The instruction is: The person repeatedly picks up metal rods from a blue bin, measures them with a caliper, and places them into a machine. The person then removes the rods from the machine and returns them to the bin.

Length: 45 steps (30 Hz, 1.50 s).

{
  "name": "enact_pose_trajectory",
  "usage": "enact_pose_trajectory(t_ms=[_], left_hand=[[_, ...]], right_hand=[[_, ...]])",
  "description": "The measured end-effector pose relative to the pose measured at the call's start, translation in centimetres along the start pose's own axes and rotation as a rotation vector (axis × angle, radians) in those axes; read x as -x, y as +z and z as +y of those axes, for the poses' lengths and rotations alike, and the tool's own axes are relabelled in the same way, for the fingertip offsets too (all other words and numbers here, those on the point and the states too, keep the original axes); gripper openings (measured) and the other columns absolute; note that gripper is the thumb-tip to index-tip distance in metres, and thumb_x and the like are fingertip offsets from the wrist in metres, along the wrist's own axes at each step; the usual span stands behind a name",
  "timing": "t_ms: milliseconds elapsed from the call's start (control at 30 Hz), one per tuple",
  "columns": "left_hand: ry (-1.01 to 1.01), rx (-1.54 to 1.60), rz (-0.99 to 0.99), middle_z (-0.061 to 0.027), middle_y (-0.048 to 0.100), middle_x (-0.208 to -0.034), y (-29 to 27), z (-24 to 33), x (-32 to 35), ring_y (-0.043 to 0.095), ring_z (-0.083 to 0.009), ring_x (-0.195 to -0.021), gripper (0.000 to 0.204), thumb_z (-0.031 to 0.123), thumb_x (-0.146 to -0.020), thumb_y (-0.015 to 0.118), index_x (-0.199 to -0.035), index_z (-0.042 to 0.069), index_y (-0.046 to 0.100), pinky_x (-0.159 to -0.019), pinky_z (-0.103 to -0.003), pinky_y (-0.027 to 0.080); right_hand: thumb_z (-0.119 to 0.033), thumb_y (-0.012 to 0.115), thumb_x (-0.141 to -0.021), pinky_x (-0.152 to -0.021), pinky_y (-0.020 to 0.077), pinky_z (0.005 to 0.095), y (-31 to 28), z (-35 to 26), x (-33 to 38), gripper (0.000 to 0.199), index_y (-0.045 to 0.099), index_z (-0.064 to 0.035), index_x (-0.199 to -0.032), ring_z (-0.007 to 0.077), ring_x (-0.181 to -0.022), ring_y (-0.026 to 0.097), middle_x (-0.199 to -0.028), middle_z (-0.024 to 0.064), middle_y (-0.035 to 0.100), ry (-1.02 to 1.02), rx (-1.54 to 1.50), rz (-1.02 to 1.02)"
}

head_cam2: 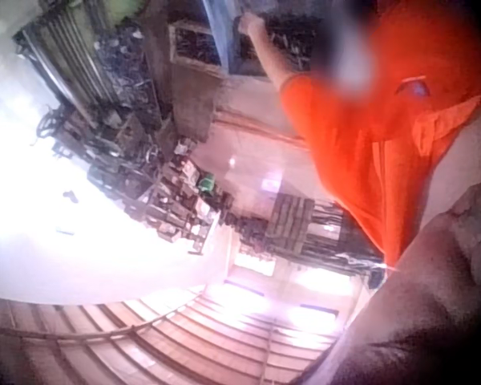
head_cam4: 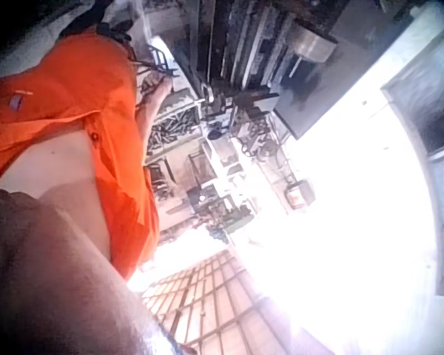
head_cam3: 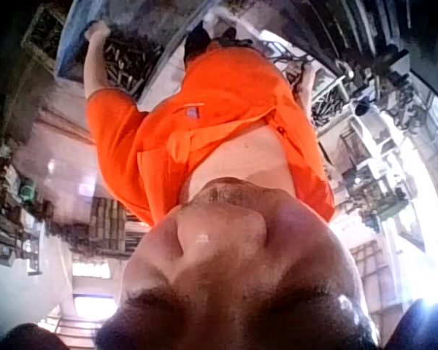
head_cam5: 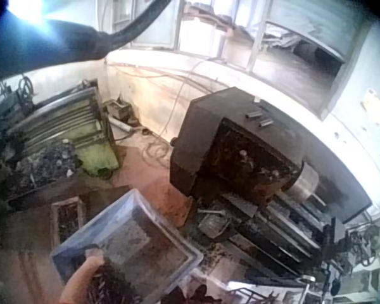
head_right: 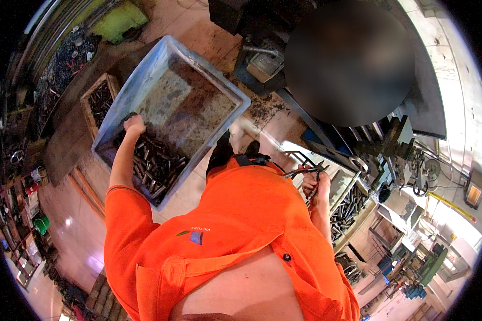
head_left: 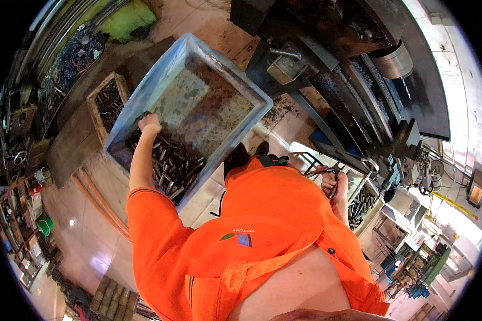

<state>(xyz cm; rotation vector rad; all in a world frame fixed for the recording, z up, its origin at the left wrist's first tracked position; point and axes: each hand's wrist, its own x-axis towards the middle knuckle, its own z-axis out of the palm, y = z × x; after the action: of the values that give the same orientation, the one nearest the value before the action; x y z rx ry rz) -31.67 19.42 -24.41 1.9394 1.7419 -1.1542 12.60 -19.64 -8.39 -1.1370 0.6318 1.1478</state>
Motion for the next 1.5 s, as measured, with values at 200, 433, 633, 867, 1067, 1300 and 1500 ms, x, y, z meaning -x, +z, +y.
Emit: enact_pose_trajectory(t_ms=[200,433,633,867,1067,1300,1500], left_hand=[[0.031,0.028,-0.007,-0.0125,0.056,-0.113,-0.2,-0.3,-0.5,0.054,-0.0287,-0.104,0.037,0.019,-0.076,0.061,-0.109,0.004,0.055,-0.084,-0.041,0.046],[0.071,0.296,0.318,-0.0171,0.063,-0.092,0.9,-3.4,-0.4,0.062,-0.0314,-0.083,0.03,0.016,-0.075,0.06,-0.1,0.001,0.06,-0.069,-0.041,0.05],[0.293,1.766,0.242,-0.0149,0.06,-0.067,-2.0,-0.8,6.5,0.061,-0.0204,-0.054,0.025,0.006,-0.083,0.05,-0.096,-0.014,0.055,-0.048,-0.028,0.048],[1.095,2.05,-0.102,-0.0131,0.061,-0.067,-9.1,10.1,16.3,0.059,-0.0208,-0.056,0.03,0.012,-0.079,0.06,-0.098,-0.011,0.056,-0.056,-0.032,0.05],[1.27,2.049,-0.397,-0.015,0.064,-0.079,-14.2,19.4,24.6,0.063,-0.0248,-0.064,0.032,0.016,-0.078,0.064,-0.101,-0.006,0.058,-0.057,-0.035,0.052],[1.257,1.984,-0.474,-0.0151,0.064,-0.078,-13.9,23.9,27.6,0.064,-0.026,-0.067,0.027,0.013,-0.081,0.059,-0.101,-0.004,0.058,-0.061,-0.034,0.051],[1.258,1.906,-0.566,-0.0149,0.064,-0.081,-13.3,26.1,28.3,0.064,-0.0262,-0.07,0.026,0.013,-0.082,0.056,-0.102,-0.004,0.057,-0.063,-0.034,0.05]], right_hand=[[-0.02,0.032,-0.087,-0.042,0.0303,0.0187,-0.9,-0.4,-0.8,0.034,0.045,0.0085,-0.1,0.0054,-0.045,0.034,-0.109,0.0262,0.051,0.012,-0.005,-0.038],[-0.021,0.034,-0.087,-0.043,0.0302,0.0185,-2.8,-0.6,-2.7,0.028,0.047,0.0039,-0.085,0.006,-0.045,0.034,-0.094,0.0205,0.054,0.043,-0.013,-0.068],[-0.023,0.035,-0.089,-0.041,0.0253,0.0194,-2.0,-0.6,-3.1,0.029,0.048,0.0029,-0.092,0.0068,-0.046,0.029,-0.092,0.0157,0.058,-0.034,0.028,-0.176],[-0.007,0.045,-0.076,-0.042,0.0284,0.0185,10.3,-3.2,2.2,0.034,0.049,0.003,-0.108,0.0021,-0.049,0.035,-0.091,0.015,0.061,-0.194,0.718,-0.509],[-0.007,0.048,-0.069,-0.071,0.0398,0.0266,13.9,-1.9,5.4,0.032,0.056,0.0049,-0.097,0.0146,-0.076,0.051,-0.083,0.0062,0.058,-0.348,1.283,-0.538],[-0.011,0.051,-0.062,-0.066,0.0379,0.0258,10.9,-2.5,6.1,0.03,0.056,0.0041,-0.087,0.0138,-0.073,0.046,-0.078,0.0055,0.052,-0.36,1.063,-0.476],[-0.014,0.056,-0.061,-0.055,0.0401,0.0311,8.9,-2.2,5.9,0.023,0.051,0.0015,-0.077,0.0168,-0.062,0.051,-0.065,0.0083,0.052,-0.493,1.073,-0.347]])
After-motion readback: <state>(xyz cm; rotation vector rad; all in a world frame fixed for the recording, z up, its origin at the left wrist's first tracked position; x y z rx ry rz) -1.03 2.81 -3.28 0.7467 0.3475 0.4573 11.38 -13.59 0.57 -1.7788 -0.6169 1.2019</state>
